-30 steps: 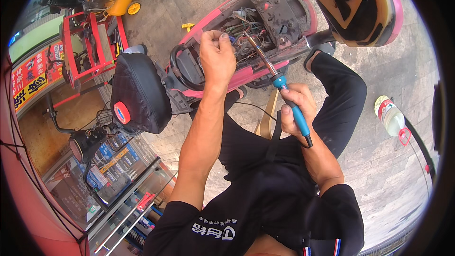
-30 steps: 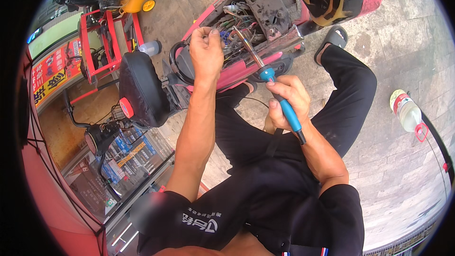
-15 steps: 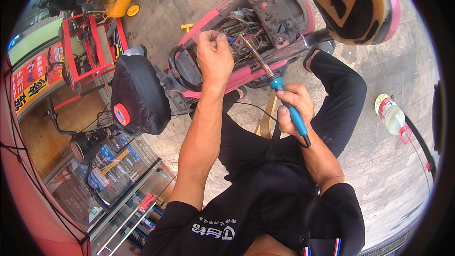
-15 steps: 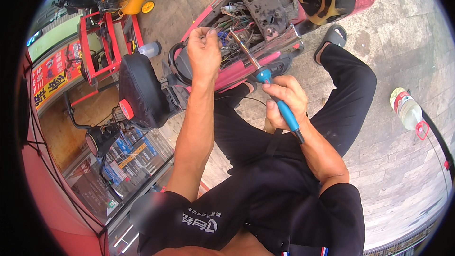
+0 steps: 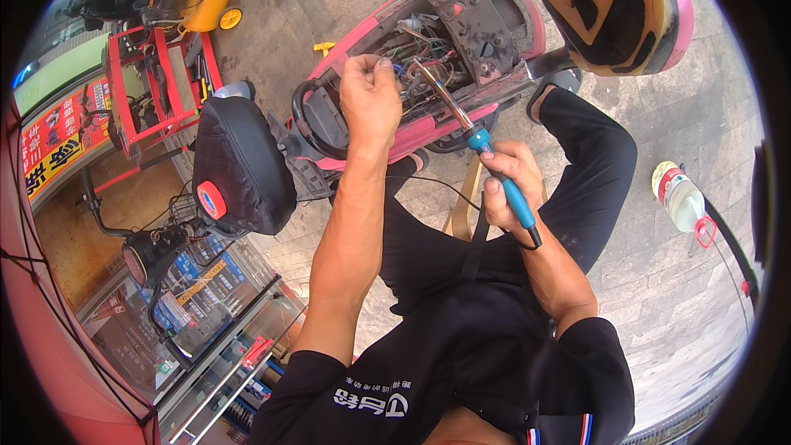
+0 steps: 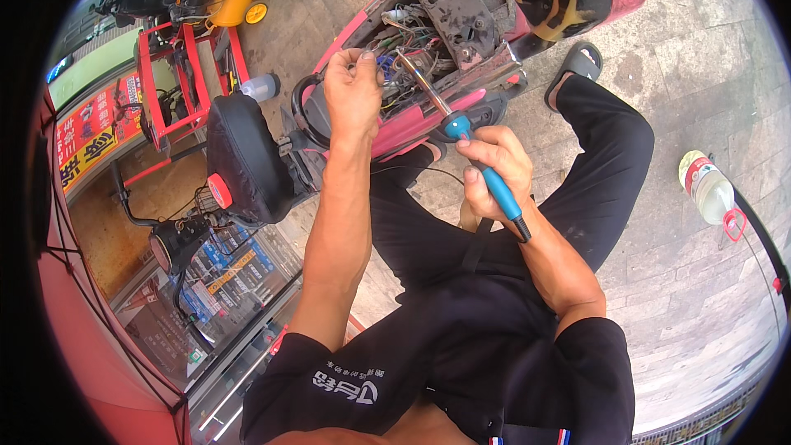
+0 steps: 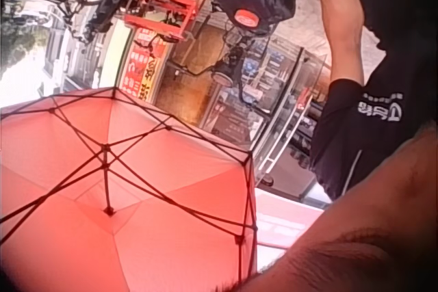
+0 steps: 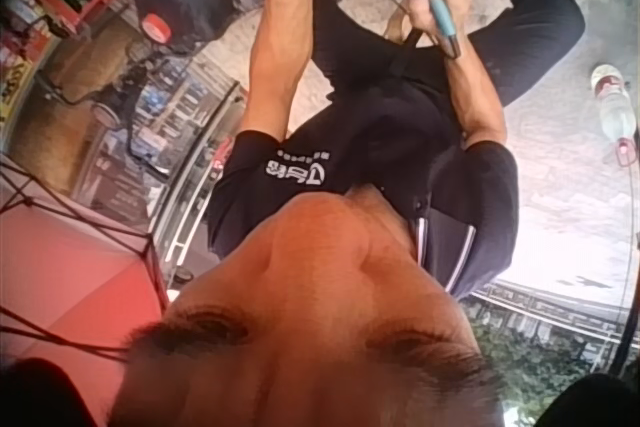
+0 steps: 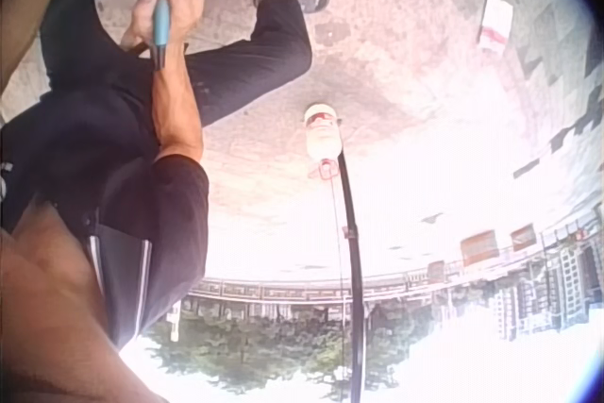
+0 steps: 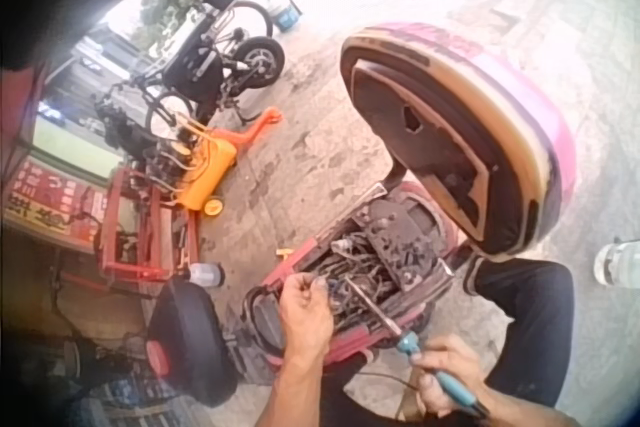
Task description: The person repairs the wiring of a pink electric scooter by soldering connections, wrapping wires with electrical tape, and organizing the harness. They use a soldering iron and red electrical tape to secure and insulate the connections.
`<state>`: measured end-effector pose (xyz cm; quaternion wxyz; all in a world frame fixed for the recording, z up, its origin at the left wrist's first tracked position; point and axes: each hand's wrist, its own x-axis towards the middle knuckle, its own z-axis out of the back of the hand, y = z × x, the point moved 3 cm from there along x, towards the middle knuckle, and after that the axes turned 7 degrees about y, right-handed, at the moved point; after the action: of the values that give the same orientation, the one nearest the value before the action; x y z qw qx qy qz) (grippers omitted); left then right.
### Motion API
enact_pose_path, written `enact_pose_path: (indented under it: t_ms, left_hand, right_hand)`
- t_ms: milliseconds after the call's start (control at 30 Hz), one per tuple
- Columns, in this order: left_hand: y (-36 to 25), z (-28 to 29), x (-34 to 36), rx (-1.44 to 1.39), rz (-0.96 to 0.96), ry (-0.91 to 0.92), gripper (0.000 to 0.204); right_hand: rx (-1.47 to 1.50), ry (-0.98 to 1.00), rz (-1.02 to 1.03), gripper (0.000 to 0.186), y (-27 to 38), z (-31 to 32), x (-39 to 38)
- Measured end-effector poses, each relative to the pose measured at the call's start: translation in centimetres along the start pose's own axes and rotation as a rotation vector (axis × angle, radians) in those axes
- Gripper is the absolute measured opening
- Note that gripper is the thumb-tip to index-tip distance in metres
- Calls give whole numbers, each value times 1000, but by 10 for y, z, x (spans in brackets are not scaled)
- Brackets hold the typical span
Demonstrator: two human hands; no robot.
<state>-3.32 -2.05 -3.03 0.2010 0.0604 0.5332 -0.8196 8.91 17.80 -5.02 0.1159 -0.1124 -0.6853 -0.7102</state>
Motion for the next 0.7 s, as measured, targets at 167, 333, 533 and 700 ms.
enact_pose_path:
  t_ms: [167, 333, 533, 700]
  left_hand:
    - [3, 0, 1, -81, 57, 13, 9]
    - [3, 1, 1, -125, 77, 33, 9]
    - [4, 1, 1, -134, 80, 36, 9]
    - [5, 1, 1, -148, 88, 35, 9]
  right_hand:
    - [5, -15, 8, 25, -2, -1, 1]
    - [21, -15, -9, 25, -4, -2, 0]
    - [56, -33, -47, 27, -9, -2, -1]
    - [86, -62, -19, 26, -8, 0, -3]
